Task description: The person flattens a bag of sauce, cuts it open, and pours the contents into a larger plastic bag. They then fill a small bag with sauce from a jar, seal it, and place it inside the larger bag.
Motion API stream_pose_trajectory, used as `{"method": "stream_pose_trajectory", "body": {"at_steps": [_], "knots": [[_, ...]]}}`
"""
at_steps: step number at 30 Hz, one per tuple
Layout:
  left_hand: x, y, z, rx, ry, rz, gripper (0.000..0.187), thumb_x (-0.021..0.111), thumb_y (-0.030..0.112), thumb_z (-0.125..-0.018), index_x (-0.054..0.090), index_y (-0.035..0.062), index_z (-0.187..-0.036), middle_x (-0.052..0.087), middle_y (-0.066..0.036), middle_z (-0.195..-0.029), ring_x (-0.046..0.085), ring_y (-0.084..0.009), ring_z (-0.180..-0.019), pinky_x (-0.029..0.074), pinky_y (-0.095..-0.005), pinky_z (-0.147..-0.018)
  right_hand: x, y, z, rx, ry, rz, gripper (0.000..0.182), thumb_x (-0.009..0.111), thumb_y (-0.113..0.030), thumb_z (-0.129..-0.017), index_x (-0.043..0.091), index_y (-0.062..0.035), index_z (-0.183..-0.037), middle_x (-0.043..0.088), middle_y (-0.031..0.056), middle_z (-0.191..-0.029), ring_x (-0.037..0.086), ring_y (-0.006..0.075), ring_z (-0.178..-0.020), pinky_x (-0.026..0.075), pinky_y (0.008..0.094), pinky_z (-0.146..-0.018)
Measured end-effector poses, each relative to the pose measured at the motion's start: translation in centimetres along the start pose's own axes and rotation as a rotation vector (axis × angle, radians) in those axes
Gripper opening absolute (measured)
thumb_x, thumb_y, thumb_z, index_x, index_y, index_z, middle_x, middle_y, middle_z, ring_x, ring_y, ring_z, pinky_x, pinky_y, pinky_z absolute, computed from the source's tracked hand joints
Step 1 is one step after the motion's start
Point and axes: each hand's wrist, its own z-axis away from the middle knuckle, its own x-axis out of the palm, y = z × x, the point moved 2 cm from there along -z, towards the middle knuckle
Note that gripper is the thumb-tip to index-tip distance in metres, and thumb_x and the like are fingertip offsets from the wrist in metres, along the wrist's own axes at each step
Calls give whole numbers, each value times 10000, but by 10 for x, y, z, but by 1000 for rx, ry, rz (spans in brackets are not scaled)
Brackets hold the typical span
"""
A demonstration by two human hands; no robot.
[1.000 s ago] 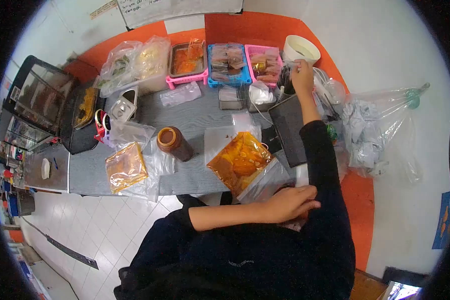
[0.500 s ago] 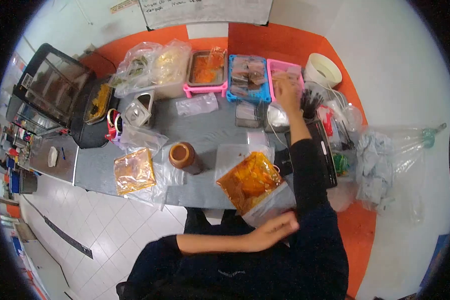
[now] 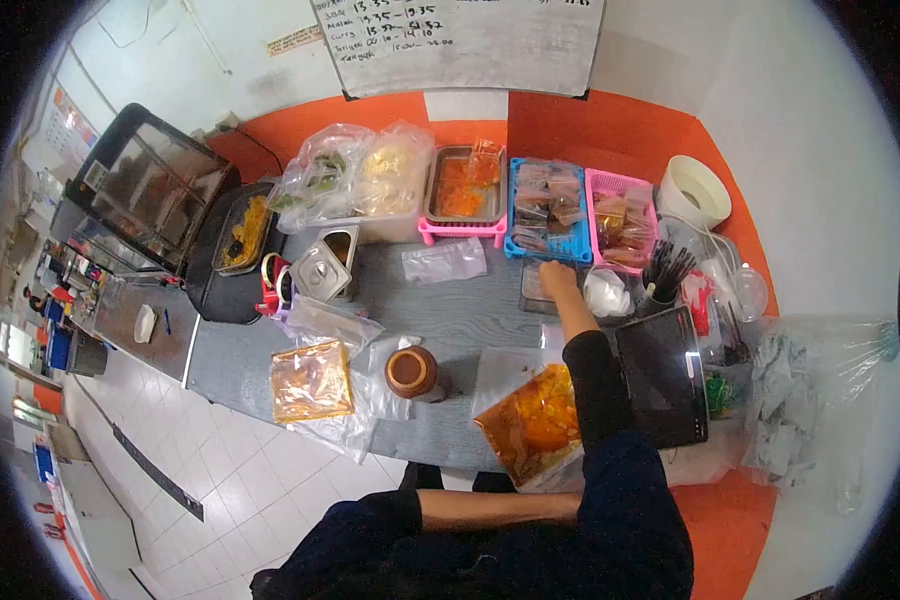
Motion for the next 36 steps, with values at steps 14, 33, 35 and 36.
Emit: {"method": "stream_pose_trajectory", "body": {"at_steps": [14,33,35,36], "knots": [[-19,-20,20,360,-122,-49,375,537,-33,-847,560,6,-1218,616,-64,-1137,593,-156,-999,464,-297,-896,-5,6,-7,-99,78,28,157,658,-146,-737,686,-46,-855,667,186,-940,664,350,-882,540,453,-750],[4,40,61,499,-98,-198,182,508,160,-927,581,23,-1021,558,-60,-810,517,-136,-812,396,-330,-707,-14,5,13,-265,576,-47,160,565,-123,-816,552,-72,-967,652,119,-764,670,319,-695,544,437,-603],[-4,54,68,306,176,171,179,464,249,-989,511,87,-931,467,-4,-635,486,-67,-559,361,-220,-513,-5,7,8,-223,529,113,134,551,-124,-826,578,-85,-951,670,112,-784,678,301,-660,544,436,-578],[-4,62,66,310,179,171,179,464,249,-989,511,87,-931,467,-4,-635,486,-67,-559,361,-220,-513,-3,8,7,-228,529,114,134,551,-124,-826,578,-85,-951,670,112,-784,678,301,-660,544,436,-578]]}}
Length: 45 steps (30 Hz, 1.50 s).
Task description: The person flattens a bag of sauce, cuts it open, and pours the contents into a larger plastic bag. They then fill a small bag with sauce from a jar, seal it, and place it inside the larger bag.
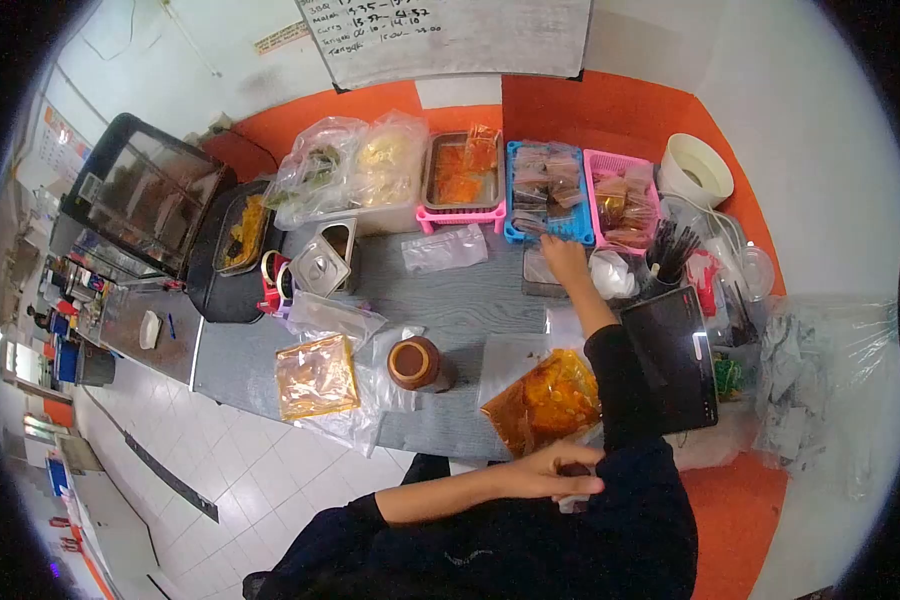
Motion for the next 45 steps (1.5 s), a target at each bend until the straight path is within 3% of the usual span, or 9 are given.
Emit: {"method": "stream_pose_trajectory", "body": {"at_steps": [3,9,15,18,23,31,33,37,45], "knots": [[5,13,-16,77,20,-254,273,437,363,-997,455,125,-865,398,41,-545,385,-37,-416,278,-182,-406,8,2,0,17,-78,45,108,544,-112,-823,607,-92,-908,685,120,-810,686,285,-646,545,428,-564],[-29,-26,-26,-50,238,24,319,464,417,-976,410,177,-773,327,72,-481,324,-29,-379,259,-191,-383,10,4,-4,21,-121,-43,125,602,-196,-806,607,-77,-842,658,133,-763,665,326,-713,533,451,-616],[-60,-48,-3,-21,380,-421,215,579,249,-937,578,53,-1023,601,15,-896,575,-78,-803,492,-216,-601,-65,-2,2,2,372,-371,139,626,-128,-798,535,-23,-793,600,153,-735,630,329,-711,511,424,-632],[-115,-57,-9,463,647,-603,170,589,184,-925,574,44,-1020,620,-19,-953,582,-110,-901,502,-259,-737,-62,25,14,348,307,-914,169,638,-100,-833,481,-37,-842,616,108,-817,630,227,-673,516,322,-594],[-111,26,5,357,977,-346,303,614,189,-908,557,22,-1154,626,-56,-1000,582,-113,-912,485,-278,-785,-181,-34,88,626,179,-1904,160,541,-34,-901,399,-80,-845,650,189,-991,668,210,-816,544,273,-672],[-89,18,23,218,891,-408,127,728,140,-819,685,20,-828,650,-8,-748,578,-61,-697,463,-218,-636,-207,-79,193,631,165,-1661,195,620,-33,-866,427,-58,-879,629,118,-916,615,145,-773,480,227,-630],[-81,8,24,281,903,-376,110,735,83,-798,662,19,-746,651,-22,-719,583,-56,-668,460,-210,-598,-218,-91,212,558,511,-821,255,689,-97,-842,457,-45,-935,600,51,-870,569,99,-717,440,218,-579],[-59,-4,24,257,816,-484,143,708,35,-804,592,22,-721,654,-51,-730,610,-82,-642,478,-208,-562,-221,-133,238,427,36,-1307,244,700,-141,-848,548,-6,-983,614,35,-898,569,72,-763,459,212,-668],[-50,-27,27,-20,602,-373,183,670,115,-864,536,15,-790,647,-100,-756,668,-139,-720,571,-243,-620,-214,-134,276,572,-82,-1547,159,569,-128,-931,639,14,-927,637,10,-874,568,65,-775,468,224,-681]]}}
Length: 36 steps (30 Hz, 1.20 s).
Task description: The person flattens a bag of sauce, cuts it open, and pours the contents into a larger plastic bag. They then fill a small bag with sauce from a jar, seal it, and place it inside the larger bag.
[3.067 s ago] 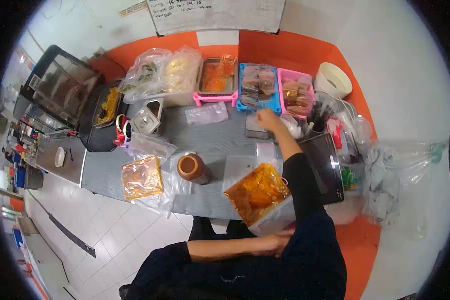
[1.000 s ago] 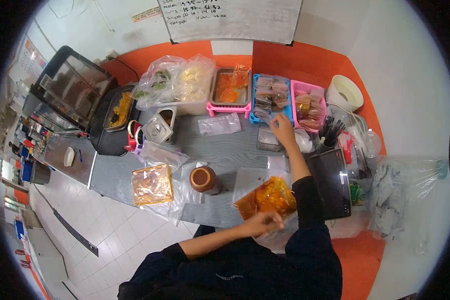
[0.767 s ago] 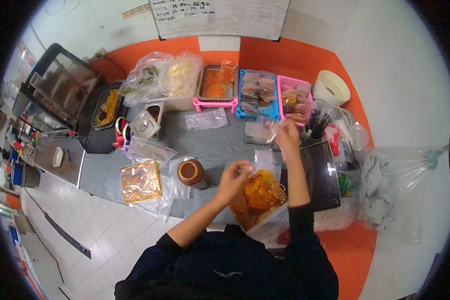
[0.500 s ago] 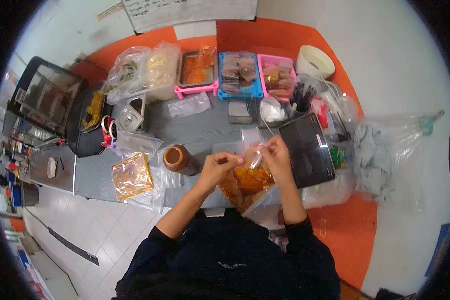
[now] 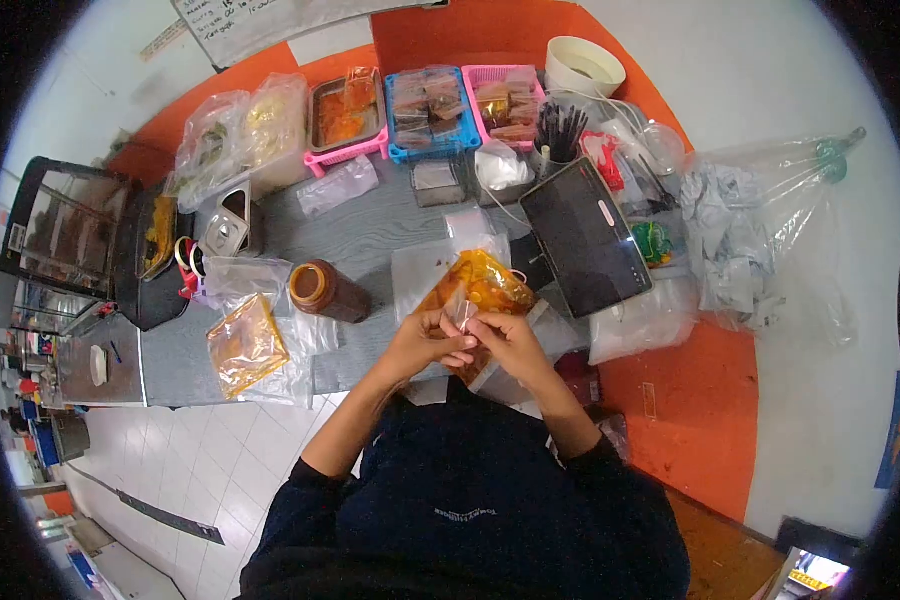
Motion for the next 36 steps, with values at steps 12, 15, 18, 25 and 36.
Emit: {"method": "stream_pose_trajectory", "body": {"at_steps": [12,15,18,25,36], "knots": [[20,-4,11,499,426,-945,185,676,105,-781,553,-31,-801,607,-236,-799,620,-392,-694,493,-423,-574,5,-12,23,-237,347,820,136,580,-114,-846,493,-15,-879,577,182,-801,616,315,-678,476,389,-606],[29,-10,16,590,175,-900,197,689,109,-765,565,-25,-839,618,-226,-828,616,-400,-667,503,-421,-560,2,-4,17,-324,371,718,197,608,-72,-826,447,-26,-930,563,135,-804,611,310,-688,483,395,-629],[34,-19,21,358,164,-1065,324,727,150,-753,565,-12,-983,587,-229,-1004,619,-397,-863,521,-414,-714,-12,2,23,-210,353,438,277,647,-18,-787,424,-35,-951,542,108,-849,611,248,-742,483,370,-631],[19,-51,3,825,-103,-1013,624,775,310,-714,469,-6,-1157,456,-219,-1131,470,-367,-1116,387,-492,-958,8,33,26,-150,133,238,411,725,-92,-765,436,-33,-1051,534,114,-955,586,180,-872,486,324,-699],[-111,-186,-20,108,433,-633,417,671,239,-844,432,-16,-1073,576,-161,-938,583,-238,-852,459,-358,-771,-70,106,2,-41,665,1301,470,713,-235,-798,542,-59,-1198,611,165,-1043,603,353,-922,489,465,-714]]}}
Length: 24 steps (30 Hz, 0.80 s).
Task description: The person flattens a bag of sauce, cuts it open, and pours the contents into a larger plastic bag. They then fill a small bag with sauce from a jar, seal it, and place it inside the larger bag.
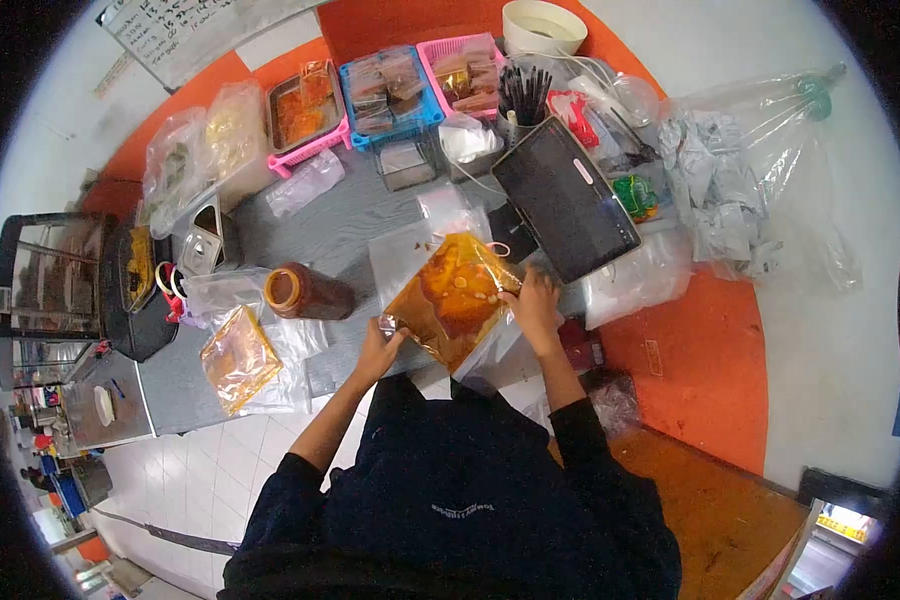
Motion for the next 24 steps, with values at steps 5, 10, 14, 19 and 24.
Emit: {"method": "stream_pose_trajectory", "body": {"at_steps": [5,10,14,19,24], "knots": [[6,-25,-2,-124,-27,369,425,638,266,-863,432,-22,-1096,598,-135,-963,585,-211,-884,463,-347,-785,-24,-27,-10,-20,-380,-594,298,685,-222,-821,630,8,-1002,640,216,-817,639,369,-755,491,407,-666],[-9,4,7,-114,49,550,263,536,191,-945,427,52,-1140,530,-40,-964,527,-129,-891,437,-282,-810,-139,-92,-45,-213,-368,-604,261,652,-197,-857,629,13,-1010,653,203,-872,644,360,-783,498,385,-667],[-17,42,2,-68,108,669,269,583,127,-889,465,59,-1121,525,-39,-974,518,-130,-867,433,-289,-775,-208,-117,-71,-309,-336,-571,255,651,-191,-860,635,35,-977,659,191,-861,653,323,-752,500,356,-661],[-25,93,-4,57,64,887,301,601,62,-848,472,99,-1117,470,-10,-980,457,-96,-912,390,-234,-777,-231,-111,-95,-285,-189,-437,224,636,-200,-871,658,15,-931,664,169,-806,652,270,-703,490,327,-637],[-33,140,-14,177,124,837,314,617,40,-823,477,94,-1098,451,3,-953,447,-86,-860,386,-235,-754,-239,-113,-98,-283,-321,-434,216,631,-185,-875,661,16,-946,647,136,-746,627,219,-644,470,309,-599]]}}
